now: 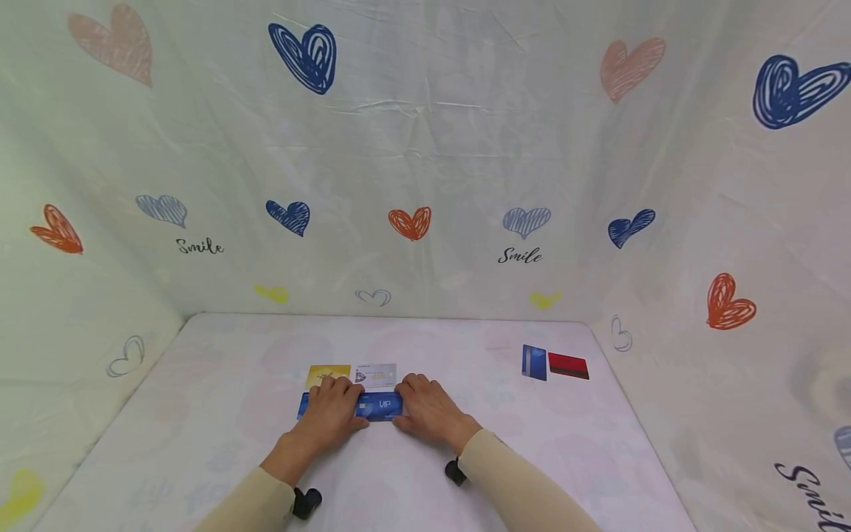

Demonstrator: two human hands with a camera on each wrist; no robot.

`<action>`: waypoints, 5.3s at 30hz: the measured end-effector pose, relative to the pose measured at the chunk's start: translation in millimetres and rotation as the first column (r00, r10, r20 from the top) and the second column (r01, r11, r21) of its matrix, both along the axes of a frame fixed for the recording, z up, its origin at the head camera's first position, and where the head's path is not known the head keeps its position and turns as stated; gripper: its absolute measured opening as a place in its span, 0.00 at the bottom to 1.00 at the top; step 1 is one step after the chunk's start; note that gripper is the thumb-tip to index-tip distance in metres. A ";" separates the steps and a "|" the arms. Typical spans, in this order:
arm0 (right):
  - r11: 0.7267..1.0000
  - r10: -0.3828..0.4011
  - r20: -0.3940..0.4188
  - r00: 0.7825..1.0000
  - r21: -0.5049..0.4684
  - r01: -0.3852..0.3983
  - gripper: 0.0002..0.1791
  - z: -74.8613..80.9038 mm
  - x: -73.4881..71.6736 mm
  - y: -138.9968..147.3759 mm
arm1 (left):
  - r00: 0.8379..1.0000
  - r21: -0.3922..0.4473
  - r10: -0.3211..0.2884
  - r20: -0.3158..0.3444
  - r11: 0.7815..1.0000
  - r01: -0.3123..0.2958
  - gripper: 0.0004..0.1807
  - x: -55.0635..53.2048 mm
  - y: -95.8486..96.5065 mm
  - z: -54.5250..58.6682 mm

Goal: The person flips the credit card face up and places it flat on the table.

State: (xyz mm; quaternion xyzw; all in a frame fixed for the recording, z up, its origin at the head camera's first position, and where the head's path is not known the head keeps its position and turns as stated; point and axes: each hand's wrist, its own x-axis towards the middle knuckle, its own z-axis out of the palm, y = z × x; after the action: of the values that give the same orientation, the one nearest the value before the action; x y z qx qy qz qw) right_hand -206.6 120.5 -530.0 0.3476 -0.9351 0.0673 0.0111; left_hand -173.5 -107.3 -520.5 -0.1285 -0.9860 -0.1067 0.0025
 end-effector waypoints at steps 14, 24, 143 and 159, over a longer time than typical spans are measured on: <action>1.000 -0.018 -0.007 1.000 0.024 0.018 0.32 -1.2 3.7 -0.6 | 1.000 -0.008 0.002 -0.007 1.000 -0.002 0.37 3.0 -0.3 -0.3; 0.987 0.061 -0.048 0.997 0.153 -0.052 0.32 1.1 26.1 3.7 | 0.981 -0.114 -0.187 0.057 0.975 0.192 0.34 35.8 15.6 2.7; 0.996 -0.005 0.241 0.970 0.084 -0.016 0.36 2.5 50.6 75.0 | 0.985 0.026 -0.141 0.099 0.990 0.139 0.32 18.7 39.7 4.5; 0.989 0.099 0.234 0.967 0.088 -0.122 0.39 6.3 61.0 78.7 | 0.919 -0.145 -0.328 0.218 0.921 0.362 0.33 48.0 67.3 -0.2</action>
State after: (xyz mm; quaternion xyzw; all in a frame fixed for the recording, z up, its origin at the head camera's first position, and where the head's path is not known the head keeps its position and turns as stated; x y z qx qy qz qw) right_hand -145.6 199.2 -523.7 0.3893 -0.9116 0.0597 -0.1182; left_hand -125.5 -40.0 -520.7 -0.2899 -0.9489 -0.0263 -0.1217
